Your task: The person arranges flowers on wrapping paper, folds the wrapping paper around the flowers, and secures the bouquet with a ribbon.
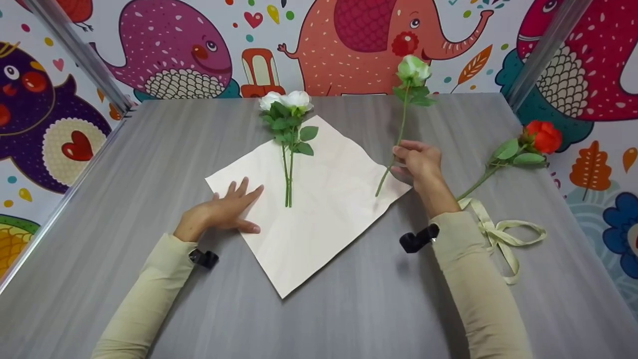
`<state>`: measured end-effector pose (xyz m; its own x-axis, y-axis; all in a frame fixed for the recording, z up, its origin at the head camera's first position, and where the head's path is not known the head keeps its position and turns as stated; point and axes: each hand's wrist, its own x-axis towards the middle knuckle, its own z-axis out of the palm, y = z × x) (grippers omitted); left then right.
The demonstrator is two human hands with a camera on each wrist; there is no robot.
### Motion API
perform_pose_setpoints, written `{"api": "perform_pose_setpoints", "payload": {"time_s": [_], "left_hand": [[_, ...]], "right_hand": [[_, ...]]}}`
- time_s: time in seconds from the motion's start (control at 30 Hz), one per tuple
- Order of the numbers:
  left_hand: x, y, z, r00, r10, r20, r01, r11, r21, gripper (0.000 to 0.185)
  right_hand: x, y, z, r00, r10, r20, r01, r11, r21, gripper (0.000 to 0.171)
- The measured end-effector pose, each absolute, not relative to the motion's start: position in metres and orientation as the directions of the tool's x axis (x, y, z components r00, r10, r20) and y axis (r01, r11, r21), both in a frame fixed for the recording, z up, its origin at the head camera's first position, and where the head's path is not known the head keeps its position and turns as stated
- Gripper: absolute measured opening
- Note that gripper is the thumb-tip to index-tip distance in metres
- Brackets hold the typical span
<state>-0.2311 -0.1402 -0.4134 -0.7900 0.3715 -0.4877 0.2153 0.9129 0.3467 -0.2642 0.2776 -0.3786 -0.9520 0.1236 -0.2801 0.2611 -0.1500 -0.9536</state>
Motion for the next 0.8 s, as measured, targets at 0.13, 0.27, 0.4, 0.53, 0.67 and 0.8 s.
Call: {"api": "perform_pose_setpoints", "payload": {"time_s": [0.13,0.27,0.4,0.53,0.67,0.8], "left_hand": [[-0.231,-0.140,-0.414,-0.791,0.374,-0.484,0.222,0.913,0.343,0.105],[-0.232,-0.140,-0.414,-0.791,0.373,-0.485,0.222,0.914,0.340,0.105],[-0.232,-0.140,-0.414,-0.790,0.368,-0.491,0.221,0.917,0.331,0.106],[-0.233,-0.140,-0.414,-0.789,0.364,-0.494,0.221,0.920,0.324,0.106],[-0.232,-0.139,-0.414,-0.792,0.364,-0.490,0.224,0.920,0.321,0.106],[-0.232,-0.139,-0.413,-0.792,0.364,-0.490,0.219,0.918,0.329,0.106]], "right_hand": [[-0.266,0.267,-0.381,-0.953,0.105,-0.285,0.273,-0.117,-0.955,0.014],[-0.268,0.257,-0.383,-0.949,0.103,-0.298,0.290,-0.091,-0.953,0.021],[-0.271,0.245,-0.386,-0.951,0.090,-0.297,0.290,-0.084,-0.953,0.020],[-0.275,0.231,-0.390,-0.956,0.077,-0.285,0.280,-0.061,-0.958,0.027],[-0.279,0.216,-0.395,-0.957,0.063,-0.283,0.282,-0.027,-0.959,0.040],[-0.284,0.201,-0.398,-0.957,0.051,-0.284,0.285,0.002,-0.959,0.044]]}}
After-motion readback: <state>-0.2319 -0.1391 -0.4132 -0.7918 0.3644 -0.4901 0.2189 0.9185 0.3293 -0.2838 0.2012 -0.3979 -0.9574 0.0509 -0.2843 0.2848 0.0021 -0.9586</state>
